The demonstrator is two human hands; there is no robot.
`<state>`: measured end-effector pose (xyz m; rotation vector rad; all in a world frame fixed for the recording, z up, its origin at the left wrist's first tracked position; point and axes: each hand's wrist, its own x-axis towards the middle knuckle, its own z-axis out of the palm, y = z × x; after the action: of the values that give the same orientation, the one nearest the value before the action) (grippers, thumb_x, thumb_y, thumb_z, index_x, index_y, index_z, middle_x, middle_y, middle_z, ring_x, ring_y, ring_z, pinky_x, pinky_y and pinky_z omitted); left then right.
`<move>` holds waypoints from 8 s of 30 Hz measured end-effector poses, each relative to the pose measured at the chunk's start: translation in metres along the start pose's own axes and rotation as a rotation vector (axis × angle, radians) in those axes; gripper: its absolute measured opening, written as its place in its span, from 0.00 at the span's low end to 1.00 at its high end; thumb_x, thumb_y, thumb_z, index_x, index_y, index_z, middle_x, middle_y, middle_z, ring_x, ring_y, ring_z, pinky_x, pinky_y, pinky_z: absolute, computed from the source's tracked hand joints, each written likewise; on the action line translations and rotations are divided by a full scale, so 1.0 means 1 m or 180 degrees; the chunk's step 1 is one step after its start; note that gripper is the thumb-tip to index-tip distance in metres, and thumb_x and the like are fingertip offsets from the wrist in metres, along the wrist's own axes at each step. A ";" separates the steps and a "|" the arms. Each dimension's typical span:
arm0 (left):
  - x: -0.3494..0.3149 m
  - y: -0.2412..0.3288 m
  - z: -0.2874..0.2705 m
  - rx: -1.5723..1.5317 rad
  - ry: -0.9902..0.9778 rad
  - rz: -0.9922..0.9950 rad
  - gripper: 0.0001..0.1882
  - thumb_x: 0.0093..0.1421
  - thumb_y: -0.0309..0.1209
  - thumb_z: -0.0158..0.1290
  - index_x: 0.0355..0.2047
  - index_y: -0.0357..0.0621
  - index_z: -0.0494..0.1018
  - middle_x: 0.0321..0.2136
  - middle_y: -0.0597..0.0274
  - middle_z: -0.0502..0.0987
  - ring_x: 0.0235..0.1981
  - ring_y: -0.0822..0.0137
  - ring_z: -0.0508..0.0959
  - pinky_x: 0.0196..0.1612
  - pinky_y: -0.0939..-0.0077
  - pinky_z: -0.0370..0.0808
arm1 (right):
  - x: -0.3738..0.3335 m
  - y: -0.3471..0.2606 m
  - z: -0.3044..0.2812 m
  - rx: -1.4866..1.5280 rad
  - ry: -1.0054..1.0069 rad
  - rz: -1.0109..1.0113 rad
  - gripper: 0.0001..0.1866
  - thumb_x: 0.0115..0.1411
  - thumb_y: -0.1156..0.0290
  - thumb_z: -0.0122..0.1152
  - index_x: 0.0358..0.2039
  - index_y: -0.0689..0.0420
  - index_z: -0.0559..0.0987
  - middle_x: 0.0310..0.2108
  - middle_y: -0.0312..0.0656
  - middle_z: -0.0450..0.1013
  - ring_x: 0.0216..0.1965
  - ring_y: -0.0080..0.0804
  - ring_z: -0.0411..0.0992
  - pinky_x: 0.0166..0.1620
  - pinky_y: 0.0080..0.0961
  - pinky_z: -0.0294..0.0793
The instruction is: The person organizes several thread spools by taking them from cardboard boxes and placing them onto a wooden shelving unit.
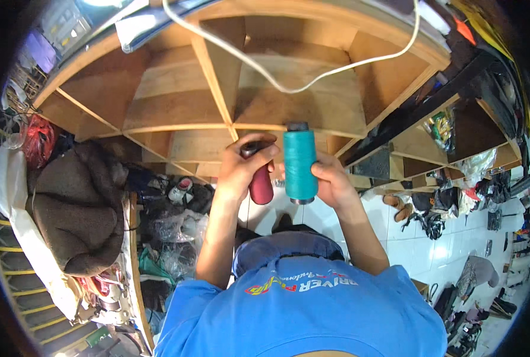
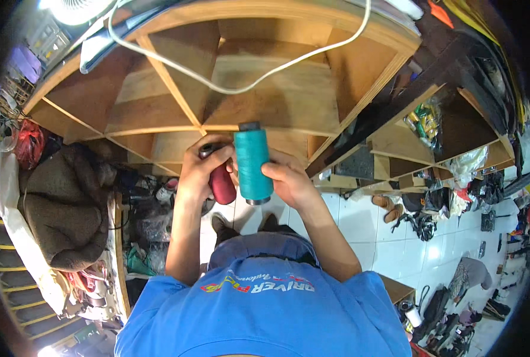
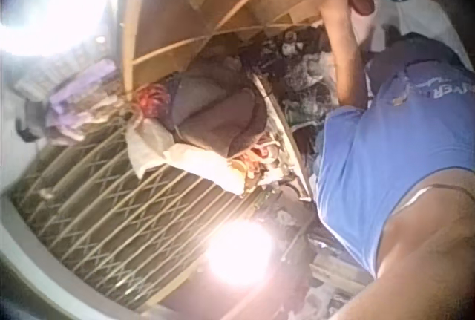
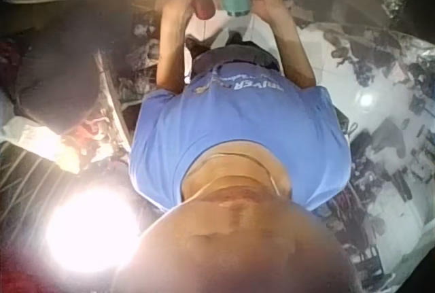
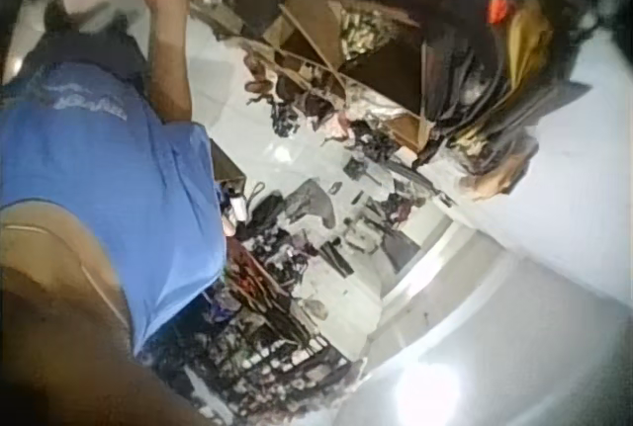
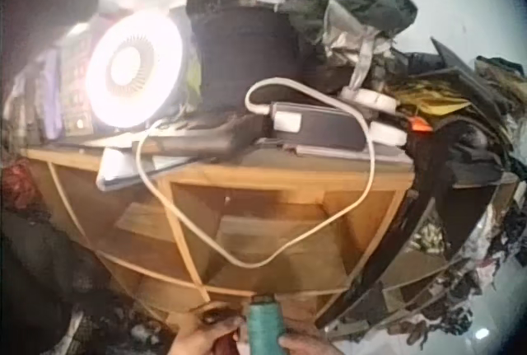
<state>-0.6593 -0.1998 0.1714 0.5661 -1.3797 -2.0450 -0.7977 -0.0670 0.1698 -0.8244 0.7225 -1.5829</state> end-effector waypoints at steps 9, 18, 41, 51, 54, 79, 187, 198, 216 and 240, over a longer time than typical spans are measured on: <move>0.001 0.092 0.018 0.1635 0.0539 0.1798 0.15 0.48 0.22 0.57 0.39 0.37 0.74 0.45 0.53 0.73 0.45 0.67 0.73 0.43 0.77 0.71 | -0.035 -0.056 -0.030 -0.0593 0.0565 -0.0597 0.35 0.48 0.61 0.58 0.53 0.71 0.64 0.44 0.56 0.70 0.44 0.41 0.72 0.48 0.33 0.71; 0.006 0.131 0.036 0.0660 -0.0287 0.1413 0.19 0.51 0.23 0.56 0.46 0.35 0.71 0.38 0.53 0.76 0.29 0.73 0.77 0.30 0.82 0.73 | -0.021 -0.086 -0.034 -0.0969 0.0700 -0.1185 0.42 0.45 0.55 0.63 0.55 0.69 0.61 0.51 0.60 0.65 0.43 0.41 0.73 0.47 0.33 0.73; 0.071 0.308 -0.002 0.1936 0.0588 0.1685 0.15 0.49 0.35 0.61 0.29 0.36 0.72 0.20 0.64 0.72 0.16 0.75 0.71 0.18 0.82 0.67 | 0.095 -0.228 0.062 -0.2091 0.0295 -0.1104 0.19 0.53 0.62 0.58 0.39 0.63 0.76 0.34 0.38 0.73 0.34 0.23 0.70 0.39 0.23 0.70; 0.092 0.319 -0.029 0.4445 0.1476 0.1820 0.22 0.48 0.42 0.63 0.32 0.34 0.75 0.17 0.61 0.75 0.15 0.76 0.72 0.20 0.80 0.68 | 0.107 -0.234 0.061 -0.2870 0.0394 -0.1145 0.20 0.53 0.58 0.58 0.38 0.62 0.76 0.33 0.38 0.73 0.35 0.23 0.69 0.40 0.23 0.68; 0.083 0.307 -0.030 0.4384 0.1555 0.1699 0.21 0.48 0.43 0.63 0.31 0.35 0.75 0.17 0.61 0.75 0.14 0.76 0.71 0.19 0.81 0.68 | 0.103 -0.239 0.059 -0.2446 0.0418 -0.0806 0.20 0.53 0.57 0.58 0.38 0.61 0.76 0.33 0.37 0.73 0.34 0.23 0.69 0.39 0.23 0.67; 0.001 0.072 0.035 0.0910 -0.0497 0.0083 0.32 0.50 0.23 0.54 0.56 0.39 0.58 0.26 0.62 0.71 0.27 0.71 0.72 0.33 0.78 0.70 | -0.004 -0.102 -0.060 -0.2016 0.1609 -0.0420 0.31 0.48 0.70 0.66 0.51 0.66 0.66 0.42 0.44 0.72 0.44 0.28 0.70 0.46 0.23 0.70; 0.339 -0.076 0.115 0.2975 0.0597 0.1563 0.20 0.52 0.33 0.59 0.42 0.34 0.72 0.43 0.51 0.76 0.45 0.60 0.75 0.47 0.67 0.72 | 0.074 -0.024 -0.151 -0.5534 0.2390 -0.0893 0.13 0.54 0.66 0.52 0.36 0.60 0.66 0.28 0.53 0.72 0.25 0.53 0.73 0.28 0.44 0.74; 0.180 -0.025 0.052 0.2230 0.0083 0.1226 0.18 0.56 0.22 0.53 0.47 0.29 0.68 0.41 0.50 0.75 0.46 0.65 0.75 0.46 0.75 0.74 | 0.075 -0.027 -0.152 -0.5738 0.2102 -0.1189 0.17 0.54 0.68 0.54 0.43 0.58 0.68 0.30 0.54 0.73 0.27 0.51 0.74 0.30 0.43 0.75; -0.202 -0.073 -0.091 0.1520 0.3602 0.0775 0.11 0.61 0.28 0.46 0.42 0.39 0.73 0.27 0.62 0.75 0.28 0.73 0.76 0.31 0.79 0.74 | 0.055 0.106 0.009 -0.3299 -0.0591 -0.1111 0.09 0.58 0.79 0.51 0.39 0.64 0.74 0.33 0.44 0.76 0.38 0.28 0.75 0.42 0.23 0.74; -0.469 -0.133 0.038 0.2536 0.7945 -0.1159 0.09 0.53 0.26 0.52 0.36 0.38 0.75 0.31 0.54 0.77 0.31 0.62 0.78 0.38 0.71 0.73 | -0.095 0.364 0.257 -0.2351 -0.4539 0.0180 0.14 0.49 0.72 0.55 0.38 0.58 0.76 0.32 0.50 0.75 0.35 0.45 0.74 0.41 0.35 0.73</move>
<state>-0.3741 0.1840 0.0697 2.3302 -0.1258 0.2995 -0.3736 -0.0341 0.0052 -2.0757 0.1965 -0.3094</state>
